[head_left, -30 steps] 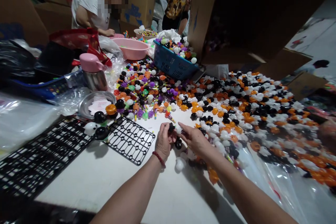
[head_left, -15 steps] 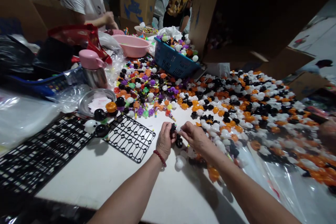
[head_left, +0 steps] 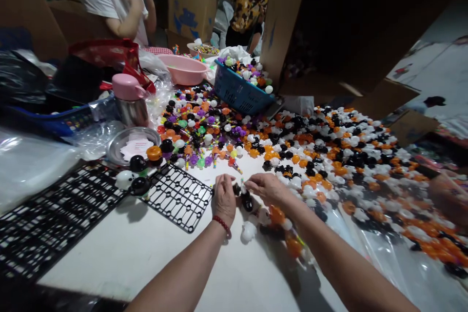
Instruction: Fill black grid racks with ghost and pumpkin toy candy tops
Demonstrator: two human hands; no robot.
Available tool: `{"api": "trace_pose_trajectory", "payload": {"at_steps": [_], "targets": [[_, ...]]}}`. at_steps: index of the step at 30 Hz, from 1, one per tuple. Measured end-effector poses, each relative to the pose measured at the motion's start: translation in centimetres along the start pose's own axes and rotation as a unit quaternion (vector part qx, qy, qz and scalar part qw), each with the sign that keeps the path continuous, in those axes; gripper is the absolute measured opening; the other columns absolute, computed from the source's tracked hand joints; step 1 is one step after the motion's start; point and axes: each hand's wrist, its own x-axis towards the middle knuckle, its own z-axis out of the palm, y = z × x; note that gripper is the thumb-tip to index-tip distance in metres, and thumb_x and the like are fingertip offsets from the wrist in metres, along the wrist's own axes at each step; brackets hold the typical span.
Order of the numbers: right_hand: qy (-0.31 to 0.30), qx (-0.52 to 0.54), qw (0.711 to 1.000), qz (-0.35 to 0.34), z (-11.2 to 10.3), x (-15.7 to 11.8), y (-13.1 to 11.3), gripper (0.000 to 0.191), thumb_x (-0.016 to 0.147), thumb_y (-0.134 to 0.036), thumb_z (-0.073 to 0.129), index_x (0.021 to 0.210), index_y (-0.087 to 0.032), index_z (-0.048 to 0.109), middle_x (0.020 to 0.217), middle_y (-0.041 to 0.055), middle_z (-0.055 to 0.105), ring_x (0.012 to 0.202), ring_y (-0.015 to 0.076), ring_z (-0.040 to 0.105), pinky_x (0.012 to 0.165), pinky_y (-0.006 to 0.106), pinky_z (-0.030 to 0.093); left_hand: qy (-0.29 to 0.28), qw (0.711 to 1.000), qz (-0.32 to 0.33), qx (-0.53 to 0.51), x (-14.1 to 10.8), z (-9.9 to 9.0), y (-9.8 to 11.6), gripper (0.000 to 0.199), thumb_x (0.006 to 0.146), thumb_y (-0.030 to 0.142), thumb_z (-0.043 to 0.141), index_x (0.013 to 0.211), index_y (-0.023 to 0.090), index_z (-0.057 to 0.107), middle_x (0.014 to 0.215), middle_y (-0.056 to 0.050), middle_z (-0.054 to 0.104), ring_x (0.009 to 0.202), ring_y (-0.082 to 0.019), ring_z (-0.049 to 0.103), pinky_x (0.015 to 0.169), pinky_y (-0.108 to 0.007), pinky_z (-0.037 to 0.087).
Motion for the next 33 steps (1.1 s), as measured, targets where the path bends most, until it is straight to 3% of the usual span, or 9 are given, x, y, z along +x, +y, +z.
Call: {"api": "trace_pose_trajectory", "payload": {"at_steps": [3,7,10,13,18,21,25,30,33], "targets": [[0.006,-0.122,0.992,-0.032,-0.7,2.2,0.7,0.032,0.098,-0.036,0.050,0.084,-0.017,0.072,0.093,0.0098,0.070,0.085,0.0195,0.064,0.076,0.028,0.045,0.032,0.999,0.006,0.017,0.5,0.2,-0.4,0.027,0.097,0.042,0.043,0.087,0.023,0.060,0.100,-0.006,0.060,0.102,-0.021,0.055,0.098,-0.034,0.040],[0.028,-0.198,0.980,0.021,1.1,6.9,0.7,0.033,0.098,-0.039,0.050,0.105,-0.013,0.069,0.104,0.0171,0.069,0.093,0.0249,0.066,0.079,0.030,0.046,0.044,0.999,-0.005,0.023,0.9,0.6,-1.3,0.025,0.095,0.044,0.046,0.090,0.022,0.057,0.097,-0.005,0.063,0.096,-0.020,0.057,0.091,-0.034,0.043],[0.022,-0.190,0.981,0.042,2.9,9.9,0.4,0.025,0.093,-0.032,0.060,0.104,-0.011,0.067,0.108,0.0188,0.068,0.096,0.0256,0.065,0.081,0.029,0.046,0.047,0.998,-0.005,0.030,0.9,0.6,-1.5,0.026,0.094,0.045,0.046,0.087,0.022,0.055,0.090,-0.003,0.062,0.089,-0.019,0.056,0.086,-0.032,0.044],[0.028,-0.154,0.987,0.043,3.5,11.6,0.4,0.025,0.088,-0.031,0.067,0.106,-0.013,0.065,0.102,0.0130,0.069,0.088,0.0211,0.065,0.075,0.025,0.046,0.046,0.998,-0.003,0.036,0.8,0.4,-1.4,0.028,0.094,0.047,0.045,0.084,0.022,0.054,0.082,-0.001,0.060,0.079,-0.018,0.055,0.078,-0.030,0.045],[0.112,-0.106,0.982,0.104,2.2,13.3,2.0,0.037,0.093,-0.024,0.053,0.129,-0.015,0.053,0.123,0.0170,0.058,0.094,0.0216,0.062,0.077,0.028,0.045,0.043,0.998,-0.007,0.033,0.7,0.3,-1.2,0.027,0.095,0.045,0.045,0.088,0.021,0.057,0.088,-0.003,0.064,0.084,-0.018,0.059,0.079,-0.030,0.047],[0.103,-0.091,0.983,0.121,1.4,14.0,3.2,0.041,0.085,-0.018,0.062,0.126,-0.019,0.058,0.121,0.0136,0.060,0.097,0.0220,0.062,0.078,0.027,0.045,0.040,0.999,-0.011,0.023,0.7,0.4,-1.3,0.028,0.095,0.045,0.045,0.091,0.021,0.059,0.093,-0.005,0.066,0.090,-0.018,0.061,0.084,-0.032,0.048],[0.076,-0.053,0.989,0.111,1.1,12.9,3.1,0.032,0.078,-0.017,0.069,0.110,-0.019,0.066,0.098,0.0062,0.068,0.090,0.0206,0.063,0.074,0.026,0.045,0.034,0.999,-0.008,0.000,0.8,0.5,-1.6,0.029,0.096,0.043,0.045,0.102,0.020,0.062,0.111,-0.008,0.068,0.106,-0.019,0.063,0.098,-0.034,0.048],[0.025,0.043,0.998,0.031,1.4,7.4,0.8,0.031,0.081,-0.028,0.066,0.112,-0.019,0.065,0.086,0.0000,0.070,0.078,0.0159,0.063,0.068,0.023,0.046,0.012,1.000,-0.014,-0.024,0.6,0.6,-1.4,0.042,0.094,0.046,0.051,0.126,0.019,0.057,0.120,-0.011,0.067,0.110,-0.020,0.065,0.095,-0.034,0.052],[0.017,0.045,0.999,-0.004,1.6,4.0,-0.7,0.043,0.078,-0.022,0.066,0.121,-0.017,0.060,0.086,0.0034,0.070,0.074,0.0169,0.061,0.067,0.024,0.044,-0.044,0.997,0.058,-0.006,0.3,0.5,-1.0,0.041,0.092,0.037,0.054,0.129,0.020,0.058,0.126,-0.010,0.065,0.117,-0.022,0.061,0.101,-0.035,0.049]]}}
